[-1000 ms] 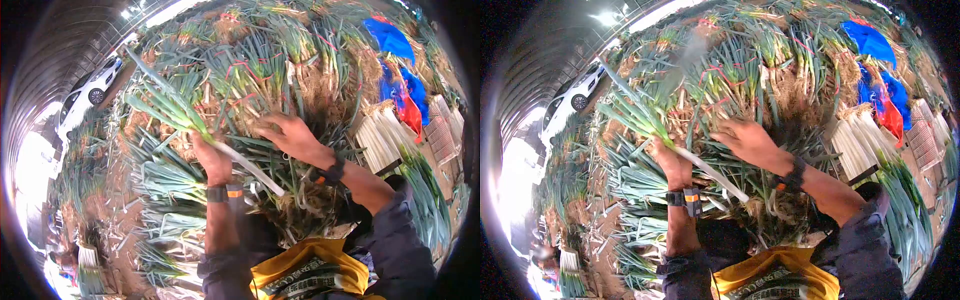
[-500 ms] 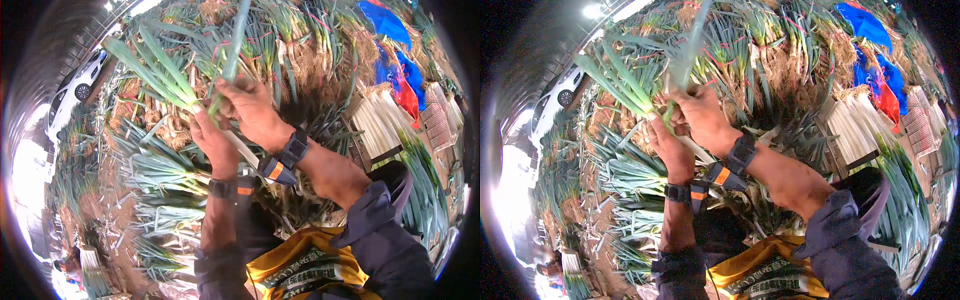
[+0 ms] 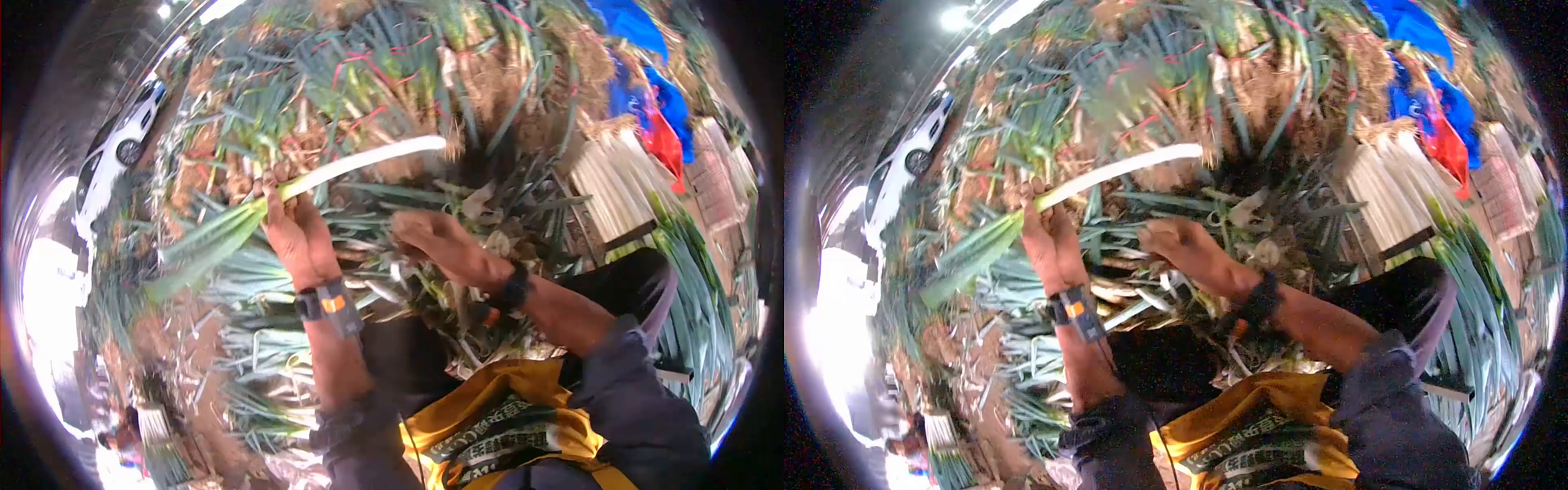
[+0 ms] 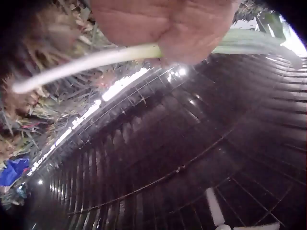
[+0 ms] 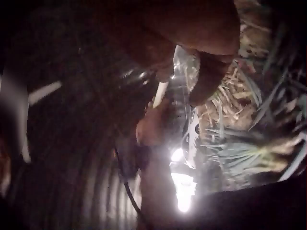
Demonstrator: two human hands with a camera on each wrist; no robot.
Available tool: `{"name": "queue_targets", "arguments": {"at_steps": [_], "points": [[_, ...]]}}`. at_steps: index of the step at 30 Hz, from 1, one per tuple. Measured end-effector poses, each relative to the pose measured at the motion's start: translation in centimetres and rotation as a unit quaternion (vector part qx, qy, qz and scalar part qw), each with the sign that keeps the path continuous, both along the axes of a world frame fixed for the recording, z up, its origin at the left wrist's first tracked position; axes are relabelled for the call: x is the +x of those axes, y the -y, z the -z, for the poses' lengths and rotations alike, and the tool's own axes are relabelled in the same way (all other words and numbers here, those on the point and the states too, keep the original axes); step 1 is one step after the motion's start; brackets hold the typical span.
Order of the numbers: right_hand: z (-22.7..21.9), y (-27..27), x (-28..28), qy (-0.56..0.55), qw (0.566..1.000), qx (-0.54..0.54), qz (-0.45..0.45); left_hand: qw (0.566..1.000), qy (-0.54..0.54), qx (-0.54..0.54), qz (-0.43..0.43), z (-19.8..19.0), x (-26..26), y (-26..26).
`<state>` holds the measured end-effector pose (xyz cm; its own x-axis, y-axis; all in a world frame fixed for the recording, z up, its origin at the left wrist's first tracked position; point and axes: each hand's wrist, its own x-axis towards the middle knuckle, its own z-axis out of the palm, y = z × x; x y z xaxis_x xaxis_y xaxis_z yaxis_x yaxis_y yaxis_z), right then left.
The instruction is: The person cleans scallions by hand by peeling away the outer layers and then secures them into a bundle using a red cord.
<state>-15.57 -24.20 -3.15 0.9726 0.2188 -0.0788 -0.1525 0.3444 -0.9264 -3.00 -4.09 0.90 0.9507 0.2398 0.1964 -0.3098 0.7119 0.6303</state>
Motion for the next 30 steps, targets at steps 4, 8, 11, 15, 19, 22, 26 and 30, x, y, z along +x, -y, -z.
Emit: {"name": "queue_targets", "arguments": {"at_steps": [4, 8, 11, 15, 19, 22, 26, 30], "points": [[-2.6, -0.8, 3.4, -0.03, 0.946, 0.3, 0.114, 0.996, 0.022, 0.011, 0.084, -1.0, -2.9, 4.8], [-2.0, -1.3, 4.5, 0.36, 0.893, -0.063, 0.262, 0.975, -0.039, 0.059, 0.21, 1.2, -3.9, 7.0], [-3.5, 0.2, 4.6, 0.354, 0.881, -0.037, 0.311, 0.945, -0.072, 0.094, 0.306, 1.9, -3.8, 8.7], [-6.6, 10.7, 4.2, 0.391, 0.645, -0.5, 0.425, 0.888, 0.046, 0.399, 0.222, 0.9, -5.1, 13.0], [-17.0, 26.6, 0.4, 0.349, 0.727, -0.326, 0.493, 0.9, -0.072, 0.273, 0.331, 2.7, -3.3, 12.3], [-24.6, 37.9, -7.3, 0.248, 0.482, -0.68, 0.493, 0.901, -0.129, 0.253, 0.327, 3.0, -2.9, 12.7], [-24.9, 49.7, -18.6, 0.125, 0.3, -0.922, 0.21, 0.897, -0.13, 0.204, 0.369, 4.6, -2.4, 12.9], [-16.2, 49.4, -25.6, -0.156, 0.503, -0.848, -0.06, 0.854, -0.079, 0.242, 0.453, 6.1, -1.4, 13.8]]}}
